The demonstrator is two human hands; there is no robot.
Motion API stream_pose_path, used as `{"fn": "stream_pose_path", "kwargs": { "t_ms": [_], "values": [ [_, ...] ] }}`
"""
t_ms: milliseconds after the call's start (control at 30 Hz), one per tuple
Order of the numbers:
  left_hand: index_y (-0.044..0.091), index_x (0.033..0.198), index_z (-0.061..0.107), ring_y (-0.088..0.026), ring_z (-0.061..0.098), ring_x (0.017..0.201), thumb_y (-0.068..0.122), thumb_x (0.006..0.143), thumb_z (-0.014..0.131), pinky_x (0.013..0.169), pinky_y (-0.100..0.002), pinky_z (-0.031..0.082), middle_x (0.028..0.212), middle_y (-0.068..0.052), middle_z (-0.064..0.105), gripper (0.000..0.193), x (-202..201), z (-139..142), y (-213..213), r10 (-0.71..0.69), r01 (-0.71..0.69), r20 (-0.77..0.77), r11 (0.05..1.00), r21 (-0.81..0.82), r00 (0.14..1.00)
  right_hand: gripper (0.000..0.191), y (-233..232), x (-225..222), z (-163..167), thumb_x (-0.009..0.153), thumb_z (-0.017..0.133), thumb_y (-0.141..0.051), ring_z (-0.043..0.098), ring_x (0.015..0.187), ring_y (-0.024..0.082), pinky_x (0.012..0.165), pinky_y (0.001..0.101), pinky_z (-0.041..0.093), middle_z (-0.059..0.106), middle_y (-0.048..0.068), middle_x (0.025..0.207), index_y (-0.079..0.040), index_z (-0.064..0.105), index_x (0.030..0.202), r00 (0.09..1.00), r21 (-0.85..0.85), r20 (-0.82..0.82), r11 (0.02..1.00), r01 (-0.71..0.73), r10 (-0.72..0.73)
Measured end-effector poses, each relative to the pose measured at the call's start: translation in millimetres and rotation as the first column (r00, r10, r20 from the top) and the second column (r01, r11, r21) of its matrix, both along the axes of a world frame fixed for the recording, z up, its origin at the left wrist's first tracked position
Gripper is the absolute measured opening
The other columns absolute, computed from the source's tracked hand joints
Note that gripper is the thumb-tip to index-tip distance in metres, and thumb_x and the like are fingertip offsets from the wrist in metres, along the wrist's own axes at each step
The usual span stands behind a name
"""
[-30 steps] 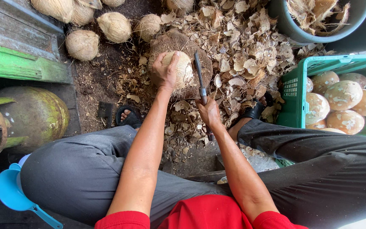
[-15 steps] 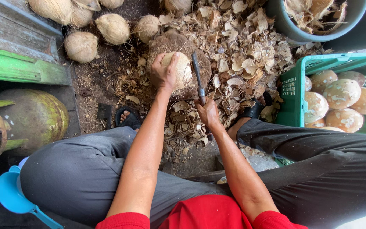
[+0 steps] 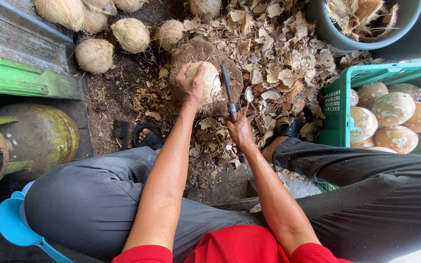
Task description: The person sits on a low stool and uses a long-handled knife to peel the husk off a coconut. They hold the coconut with one hand and repeatedly strike the husk with the knife, rotating the coconut to remove the outer layer. The peeled coconut is then placed into a green crate.
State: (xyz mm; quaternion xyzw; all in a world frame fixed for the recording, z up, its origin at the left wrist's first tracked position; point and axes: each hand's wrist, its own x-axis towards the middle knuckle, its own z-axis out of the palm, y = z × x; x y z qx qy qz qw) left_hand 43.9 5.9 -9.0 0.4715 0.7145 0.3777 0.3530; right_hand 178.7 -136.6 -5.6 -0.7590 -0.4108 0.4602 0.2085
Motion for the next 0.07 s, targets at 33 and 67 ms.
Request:
{"fn": "stream_pose_path", "kwargs": {
  "t_ms": [33,67],
  "values": [
    [0.024,0.093,0.070,-0.014,0.063,0.071,0.070,0.079,0.063,0.056,-0.032,0.043,0.089,0.000,0.073,0.048,-0.2,-0.5,-0.4,0.006,-0.006,-0.004,1.000,0.005,1.000,0.034,0.0,0.2,-0.3,0.101,0.057,-0.033,0.042,0.051,0.013,0.048,0.0358,0.043,0.048,-0.001,0.063,-0.014,0.046,0.075,1.000,-0.022,-0.015,1.000,0.014,-0.015],
    [0.025,0.094,0.070,-0.015,0.063,0.071,0.070,0.079,0.061,0.055,-0.033,0.042,0.090,0.001,0.074,0.049,-1.7,-1.2,-0.9,-0.001,0.000,-0.021,0.999,-0.038,1.000,0.035,-0.4,-0.5,-0.8,0.102,0.056,-0.034,0.041,0.051,0.013,0.048,0.0369,0.043,0.048,-0.001,0.063,-0.014,0.046,0.076,0.999,-0.047,-0.032,0.999,0.027,-0.028]
  ]
}}
